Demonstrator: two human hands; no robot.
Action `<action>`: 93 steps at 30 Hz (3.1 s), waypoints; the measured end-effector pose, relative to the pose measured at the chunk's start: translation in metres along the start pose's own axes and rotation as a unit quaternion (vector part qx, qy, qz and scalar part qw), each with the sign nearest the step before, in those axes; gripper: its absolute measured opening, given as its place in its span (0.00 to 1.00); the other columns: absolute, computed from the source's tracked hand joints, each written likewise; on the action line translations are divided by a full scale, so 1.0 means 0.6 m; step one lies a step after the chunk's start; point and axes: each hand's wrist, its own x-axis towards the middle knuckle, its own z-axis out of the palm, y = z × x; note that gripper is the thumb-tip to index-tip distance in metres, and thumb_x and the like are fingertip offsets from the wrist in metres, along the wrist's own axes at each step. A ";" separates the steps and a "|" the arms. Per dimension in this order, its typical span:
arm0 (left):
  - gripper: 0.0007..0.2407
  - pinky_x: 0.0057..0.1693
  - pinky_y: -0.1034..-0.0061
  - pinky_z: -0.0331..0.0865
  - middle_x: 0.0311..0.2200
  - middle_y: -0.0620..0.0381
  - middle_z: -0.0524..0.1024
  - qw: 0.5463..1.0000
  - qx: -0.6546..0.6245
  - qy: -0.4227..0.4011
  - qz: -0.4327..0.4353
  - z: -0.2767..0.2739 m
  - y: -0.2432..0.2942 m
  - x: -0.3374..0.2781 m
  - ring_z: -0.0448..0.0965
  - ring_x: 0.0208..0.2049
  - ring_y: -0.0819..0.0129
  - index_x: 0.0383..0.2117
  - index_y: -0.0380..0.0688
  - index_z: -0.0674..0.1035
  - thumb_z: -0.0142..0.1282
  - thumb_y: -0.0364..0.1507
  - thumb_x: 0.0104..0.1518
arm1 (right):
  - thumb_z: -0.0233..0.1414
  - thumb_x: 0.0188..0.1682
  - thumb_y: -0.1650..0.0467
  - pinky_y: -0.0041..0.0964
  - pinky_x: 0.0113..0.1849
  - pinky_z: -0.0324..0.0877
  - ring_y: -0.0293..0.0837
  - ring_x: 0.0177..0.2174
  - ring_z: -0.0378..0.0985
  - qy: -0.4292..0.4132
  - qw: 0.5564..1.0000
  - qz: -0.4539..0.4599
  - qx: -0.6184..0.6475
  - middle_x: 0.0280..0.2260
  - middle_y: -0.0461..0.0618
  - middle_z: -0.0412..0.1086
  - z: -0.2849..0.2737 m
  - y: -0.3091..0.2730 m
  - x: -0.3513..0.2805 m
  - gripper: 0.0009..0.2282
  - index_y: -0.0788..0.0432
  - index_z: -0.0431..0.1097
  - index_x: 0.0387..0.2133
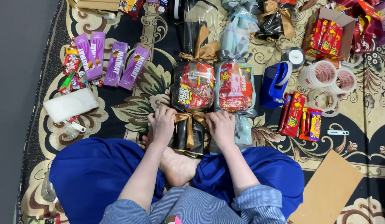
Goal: Assembling and decorating snack bouquets by arranging snack packets and tying them with ribbons.
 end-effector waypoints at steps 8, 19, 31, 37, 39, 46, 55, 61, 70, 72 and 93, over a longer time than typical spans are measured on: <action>0.06 0.57 0.57 0.52 0.32 0.69 0.63 0.986 0.111 0.059 0.108 0.012 -0.014 0.031 0.65 0.43 0.70 0.33 0.60 0.73 0.53 0.26 0.57 | 0.57 0.47 0.61 0.35 0.44 0.59 0.37 0.35 0.71 0.000 0.996 -0.009 -0.084 0.22 0.33 0.67 0.017 0.010 -0.008 0.03 0.37 0.70 0.28; 0.10 0.61 0.49 0.50 0.40 0.63 0.70 0.997 0.019 -0.068 -0.025 -0.017 -0.019 0.035 0.67 0.50 0.65 0.45 0.56 0.76 0.48 0.23 0.61 | 0.59 0.48 0.64 0.35 0.43 0.63 0.39 0.38 0.75 -0.012 0.997 0.066 -0.038 0.31 0.34 0.74 -0.025 -0.022 -0.013 0.06 0.38 0.75 0.37; 0.12 0.52 0.57 0.68 0.31 0.55 0.84 0.925 -0.157 -0.283 -0.201 -0.009 -0.028 -0.070 0.83 0.44 0.54 0.37 0.48 0.83 0.60 0.39 0.52 | 0.57 0.48 0.53 0.51 0.45 0.75 0.57 0.42 0.83 -0.270 0.909 0.303 0.094 0.35 0.47 0.81 0.024 -0.037 -0.109 0.17 0.48 0.77 0.42; 0.10 0.54 0.65 0.66 0.30 0.68 0.84 0.914 -0.185 -0.278 -0.232 0.026 -0.062 -0.081 0.84 0.42 0.69 0.41 0.59 0.82 0.56 0.39 0.55 | 0.63 0.43 0.69 0.29 0.27 0.75 0.41 0.18 0.80 -0.203 0.792 0.439 0.373 0.20 0.47 0.74 0.081 0.000 -0.133 0.14 0.60 0.73 0.40; 0.21 0.51 0.61 0.72 0.35 0.59 0.85 0.907 -0.188 -0.281 -0.252 -0.003 -0.029 -0.064 0.83 0.47 0.58 0.39 0.52 0.83 0.61 0.51 0.48 | 0.63 0.42 0.71 0.30 0.23 0.74 0.40 0.16 0.79 -0.190 0.808 0.421 0.367 0.25 0.49 0.75 0.090 0.004 -0.138 0.15 0.62 0.76 0.42; 0.10 0.41 0.71 0.75 0.29 0.54 0.84 0.878 -0.333 -0.222 -0.262 0.120 -0.072 -0.101 0.84 0.34 0.65 0.39 0.45 0.83 0.62 0.32 0.52 | 0.60 0.44 0.70 0.33 0.30 0.72 0.41 0.26 0.77 -0.143 0.821 0.412 0.368 0.28 0.54 0.77 0.035 -0.021 -0.127 0.11 0.61 0.79 0.39; 0.20 0.40 0.67 0.76 0.30 0.47 0.79 0.853 -0.381 -0.270 -0.233 0.058 -0.024 -0.105 0.82 0.36 0.58 0.44 0.35 0.77 0.65 0.25 0.42 | 0.63 0.40 0.71 0.37 0.35 0.73 0.47 0.32 0.78 -0.158 0.821 0.392 0.384 0.30 0.56 0.76 0.054 -0.015 -0.137 0.14 0.60 0.76 0.40; 0.21 0.61 0.54 0.72 0.47 0.35 0.78 0.902 -0.206 -0.340 -0.172 -0.041 0.020 -0.095 0.76 0.56 0.43 0.53 0.40 0.69 0.61 0.22 0.51 | 0.58 0.43 0.71 0.61 0.52 0.71 0.68 0.48 0.77 -0.253 0.889 0.317 0.214 0.45 0.67 0.75 -0.068 -0.123 -0.091 0.31 0.52 0.52 0.60; 0.11 0.55 0.51 0.74 0.39 0.38 0.81 0.923 -0.155 -0.329 -0.122 -0.008 0.005 -0.106 0.80 0.49 0.41 0.43 0.40 0.77 0.51 0.24 0.55 | 0.57 0.45 0.71 0.52 0.46 0.77 0.62 0.45 0.80 -0.285 0.938 0.180 0.079 0.45 0.50 0.63 -0.004 -0.100 -0.129 0.10 0.40 0.75 0.38; 0.09 0.52 0.53 0.76 0.36 0.44 0.83 0.923 -0.156 -0.326 -0.130 0.023 -0.022 -0.111 0.81 0.48 0.44 0.36 0.44 0.82 0.54 0.25 0.50 | 0.57 0.43 0.69 0.52 0.43 0.78 0.63 0.42 0.81 -0.309 0.939 0.131 0.074 0.42 0.52 0.67 -0.001 -0.095 -0.132 0.05 0.42 0.78 0.29; 0.25 0.68 0.34 0.18 0.75 0.51 0.33 0.941 -0.069 -0.247 -0.221 0.005 0.007 0.049 0.27 0.74 0.48 0.72 0.75 0.43 0.27 0.49 0.68 | 0.49 0.53 0.65 0.55 0.51 0.71 0.62 0.49 0.76 -0.107 0.936 0.284 0.176 0.45 0.60 0.76 -0.005 0.002 0.066 0.15 0.49 0.76 0.51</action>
